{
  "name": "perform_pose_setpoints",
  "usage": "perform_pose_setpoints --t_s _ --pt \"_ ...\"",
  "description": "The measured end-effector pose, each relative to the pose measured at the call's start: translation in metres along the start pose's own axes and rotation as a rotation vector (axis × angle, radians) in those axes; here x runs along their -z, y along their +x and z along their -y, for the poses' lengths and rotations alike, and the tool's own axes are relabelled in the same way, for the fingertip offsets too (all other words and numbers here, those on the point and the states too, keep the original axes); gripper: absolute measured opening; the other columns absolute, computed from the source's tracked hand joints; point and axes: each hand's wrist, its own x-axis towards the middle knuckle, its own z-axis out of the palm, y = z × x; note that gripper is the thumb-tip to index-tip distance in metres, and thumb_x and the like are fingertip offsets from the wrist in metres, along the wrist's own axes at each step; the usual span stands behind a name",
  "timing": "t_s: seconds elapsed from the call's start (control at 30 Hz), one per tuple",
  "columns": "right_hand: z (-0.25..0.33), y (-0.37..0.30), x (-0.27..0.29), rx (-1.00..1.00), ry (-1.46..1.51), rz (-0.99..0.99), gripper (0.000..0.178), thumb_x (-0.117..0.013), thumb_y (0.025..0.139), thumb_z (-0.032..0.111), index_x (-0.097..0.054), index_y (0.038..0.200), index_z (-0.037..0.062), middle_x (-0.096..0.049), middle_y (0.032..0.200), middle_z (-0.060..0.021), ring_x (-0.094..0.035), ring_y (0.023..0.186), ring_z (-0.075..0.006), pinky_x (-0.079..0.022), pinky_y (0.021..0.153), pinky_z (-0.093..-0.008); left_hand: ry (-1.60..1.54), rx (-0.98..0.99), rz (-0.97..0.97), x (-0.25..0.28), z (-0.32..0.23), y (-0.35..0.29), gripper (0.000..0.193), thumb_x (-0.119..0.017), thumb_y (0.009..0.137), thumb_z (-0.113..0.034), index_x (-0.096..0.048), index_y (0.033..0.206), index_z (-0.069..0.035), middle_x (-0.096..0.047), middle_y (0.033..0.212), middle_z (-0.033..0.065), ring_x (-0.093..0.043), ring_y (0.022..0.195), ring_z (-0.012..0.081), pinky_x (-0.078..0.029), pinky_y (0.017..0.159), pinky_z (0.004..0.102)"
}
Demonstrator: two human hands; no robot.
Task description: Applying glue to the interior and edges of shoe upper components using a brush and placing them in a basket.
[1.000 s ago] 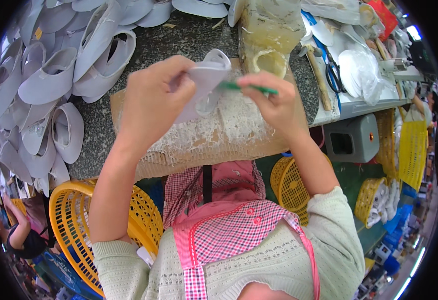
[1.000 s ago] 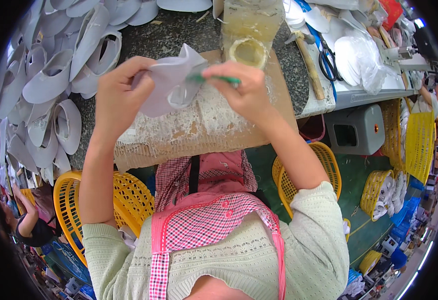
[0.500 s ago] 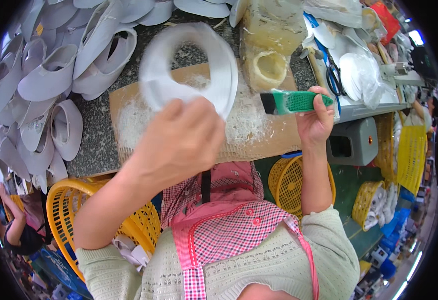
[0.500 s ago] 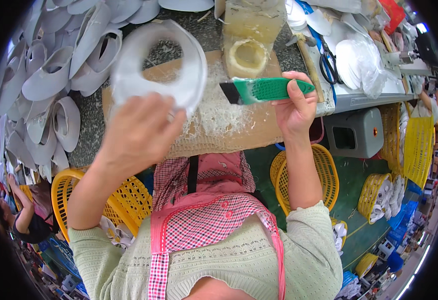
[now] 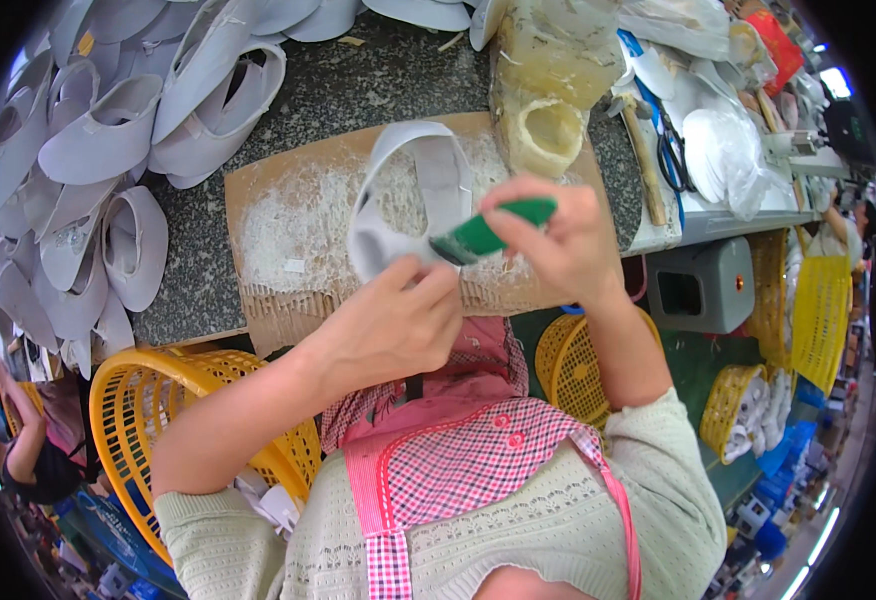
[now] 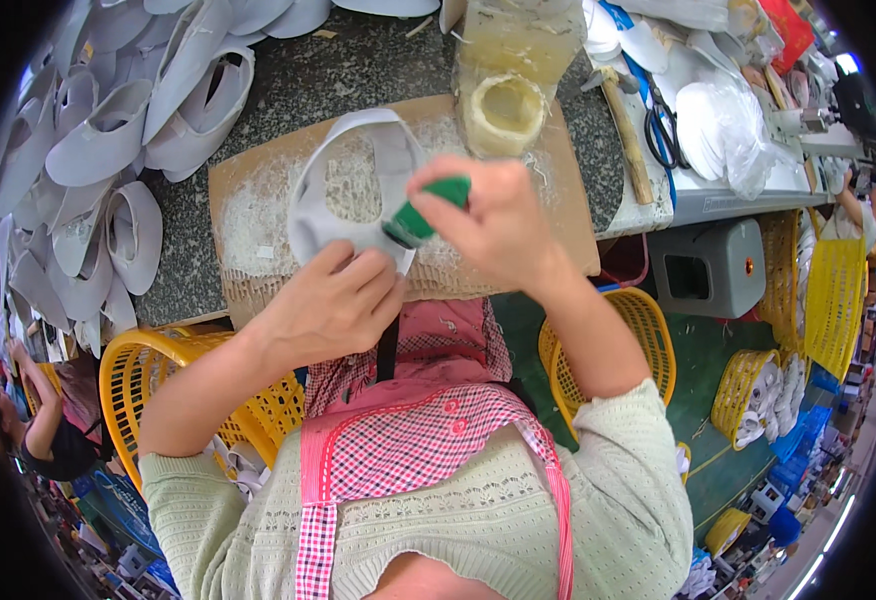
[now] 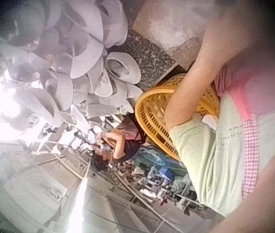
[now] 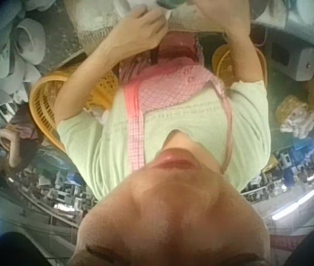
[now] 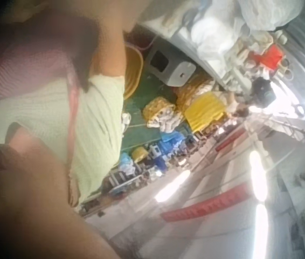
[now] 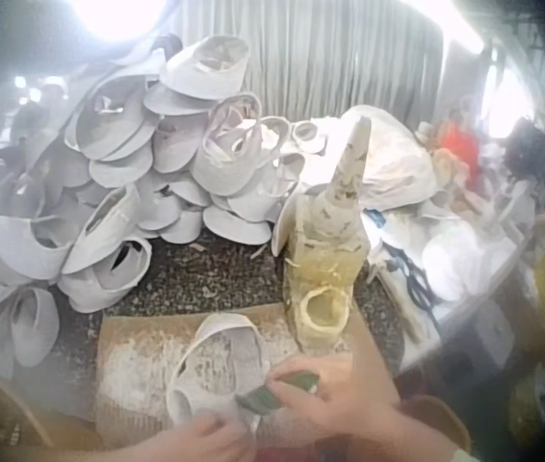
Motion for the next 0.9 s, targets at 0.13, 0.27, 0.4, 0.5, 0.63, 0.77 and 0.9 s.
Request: perform_pose_setpoints --t_s 0.13,0.27,0.4,0.5,0.63,0.77,0.9 --pt "-0.024 0.037 -0.011 0.243 -0.088 -0.326 0.006 -0.058 0.074 0.007 -0.060 0.079 0.0041 -0.060 0.066 -0.0115 -0.058 0.053 -0.0195 -0.042 0.049 -0.0252 -0.118 0.103 -0.131 -0.012 -0.009 -0.016 0.024 -0.054 0.064 -0.015 -0.057 0.083 -0.001 -0.055 0.084 0.0086 -0.049 0.081 0.0180 -0.039 0.066 0.0288" --pt "0.002 0.008 0.005 0.066 -0.106 0.063 0.009 -0.057 0.074 0.003 -0.061 0.082 0.0016 -0.060 0.065 -0.0113 -0.058 0.053 -0.0166 -0.044 0.050 -0.0247 -0.133 0.375 -0.288 -0.015 -0.012 -0.030 0.027 -0.056 0.062 -0.008 -0.056 0.089 -0.002 -0.055 0.096 0.0105 -0.052 0.087 0.0229 -0.044 0.070 0.0328" --pt "0.007 0.010 -0.008 0.033 0.232 -0.159 0.011 -0.059 0.074 0.002 -0.061 0.085 -0.0006 -0.063 0.071 -0.0084 -0.059 0.057 -0.0124 -0.046 0.051 -0.0233 -0.174 0.441 -0.287 -0.020 -0.012 -0.039 0.027 -0.057 0.062 -0.006 -0.057 0.088 -0.001 -0.056 0.099 0.0110 -0.055 0.083 0.0252 -0.047 0.069 0.0327" --pt "-0.005 0.010 -0.037 0.314 0.120 -0.099 0.013 -0.062 0.072 0.001 -0.062 0.084 0.0014 -0.062 0.073 -0.0093 -0.059 0.057 -0.0145 -0.045 0.049 -0.0232 -0.264 0.452 -0.341 -0.035 -0.018 -0.050 0.024 -0.058 0.062 -0.005 -0.058 0.085 -0.001 -0.058 0.094 0.0109 -0.056 0.080 0.0254 -0.048 0.067 0.0318" --pt "-0.014 0.011 -0.050 0.560 -0.270 -0.144 0.022 -0.063 0.063 -0.003 -0.061 0.084 0.0049 -0.059 0.068 -0.0070 -0.057 0.057 -0.0201 -0.044 0.047 -0.0258 -0.334 0.506 -0.419 -0.044 -0.021 -0.053 0.023 -0.060 0.062 -0.003 -0.059 0.084 -0.001 -0.059 0.092 0.0109 -0.056 0.080 0.0252 -0.048 0.067 0.0318" --pt "-0.033 0.014 -0.057 0.707 -0.316 -0.275 0.026 -0.062 0.059 -0.002 -0.061 0.084 0.0061 -0.059 0.069 -0.0048 -0.056 0.056 -0.0184 -0.043 0.046 -0.0262 -0.387 0.547 -0.480 -0.050 -0.022 -0.054 0.024 -0.062 0.060 -0.002 -0.059 0.083 0.000 -0.059 0.089 0.0106 -0.056 0.079 0.0250 -0.048 0.066 0.0317" --pt "-0.038 0.025 -0.066 0.810 -0.406 -0.244 0.028 -0.061 0.057 0.001 -0.061 0.084 0.0073 -0.060 0.074 -0.0046 -0.056 0.056 -0.0181 -0.044 0.047 -0.0270 -0.404 0.561 -0.509 -0.050 -0.021 -0.053 0.023 -0.063 0.058 -0.001 -0.059 0.081 0.000 -0.060 0.088 0.0102 -0.056 0.077 0.0250 -0.047 0.066 0.0313"
